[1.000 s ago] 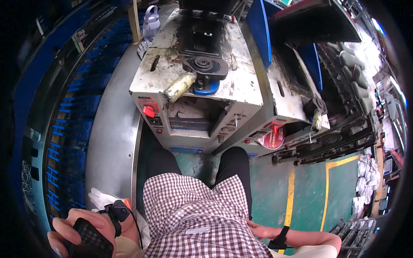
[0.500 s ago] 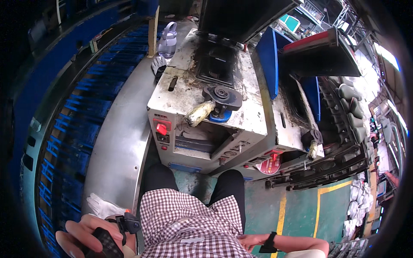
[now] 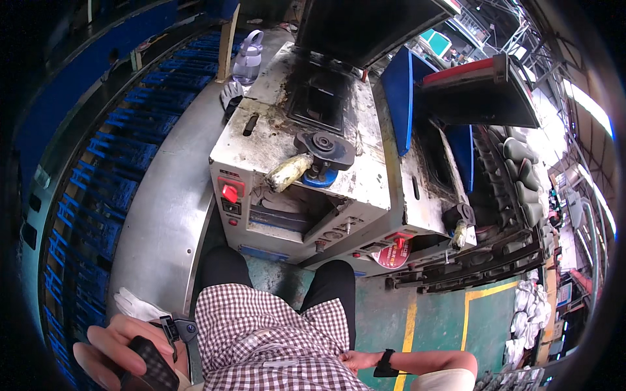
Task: The recorder operates a shoe manufacturing machine by inserting and removing small components and adjusting settings.
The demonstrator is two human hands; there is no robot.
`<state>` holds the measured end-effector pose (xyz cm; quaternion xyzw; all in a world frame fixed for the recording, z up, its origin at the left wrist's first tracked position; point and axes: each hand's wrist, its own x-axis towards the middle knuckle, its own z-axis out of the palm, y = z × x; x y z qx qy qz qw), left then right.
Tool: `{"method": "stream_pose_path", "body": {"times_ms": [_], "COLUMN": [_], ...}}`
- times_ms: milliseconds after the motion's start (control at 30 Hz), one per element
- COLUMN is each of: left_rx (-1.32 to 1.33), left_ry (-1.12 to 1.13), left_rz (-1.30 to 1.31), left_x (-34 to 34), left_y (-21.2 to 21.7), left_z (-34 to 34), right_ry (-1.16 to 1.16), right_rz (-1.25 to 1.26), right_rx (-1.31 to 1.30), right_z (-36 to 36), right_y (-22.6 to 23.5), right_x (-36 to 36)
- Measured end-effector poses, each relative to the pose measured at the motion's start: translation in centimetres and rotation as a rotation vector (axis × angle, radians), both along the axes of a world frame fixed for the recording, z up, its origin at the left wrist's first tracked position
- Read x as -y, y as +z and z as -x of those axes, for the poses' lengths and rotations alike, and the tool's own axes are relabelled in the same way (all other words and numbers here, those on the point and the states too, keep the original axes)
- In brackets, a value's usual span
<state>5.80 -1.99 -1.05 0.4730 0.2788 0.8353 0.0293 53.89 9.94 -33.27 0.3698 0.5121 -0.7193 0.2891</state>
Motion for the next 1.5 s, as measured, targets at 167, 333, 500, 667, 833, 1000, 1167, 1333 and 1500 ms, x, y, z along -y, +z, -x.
{"method": "stream_pose_path", "body": {"times_ms": [167,333,500,667,833,1000,1167,1333,1500], "left_rx": [-0.011,0.012,0.034,0.047,0.064,0.029,0.021,-0.029,-0.072], "left_ry": [0.013,0.038,0.061,0.078,0.008,0.086,0.051,0.068,0.023], "left_rz": [-0.039,-0.064,-0.027,-0.022,0.077,-0.065,-0.022,-0.081,-0.017], "left_x": [-0.4,-0.6,-0.5,-0.2,0.3,-1.1,-0.5,-1.2,-0.7], "left_y": [-0.2,-0.3,0.0,-0.2,-0.1,0.4,0.5,0.9,0.9], "left_z": [0.0,-0.1,-0.2,0.1,0.2,0.1,0.1,0.7,1.0], "right_ry": [-0.018,-0.002,0.014,0.054,0.039,0.104,0.063,0.085,0.059], "right_rz": [0.049,0.023,0.068,0.024,0.025,0.000,0.054,0.090,0.014], "right_rx": [-0.049,-0.030,-0.024,-0.054,-0.097,-0.094,0.039,0.147,-0.087], "right_z": [-0.3,0.2,0.6,0.6,-0.1,0.4,0.2,0.2,0.4], "right_y": [-0.5,-0.4,0.1,-0.2,-1.1,-0.4,-0.7,-0.8,-0.6], "right_x": [0.1,-0.2,-0.5,-0.7,-0.6,-0.7,-1.1,-1.1,-0.5]}}
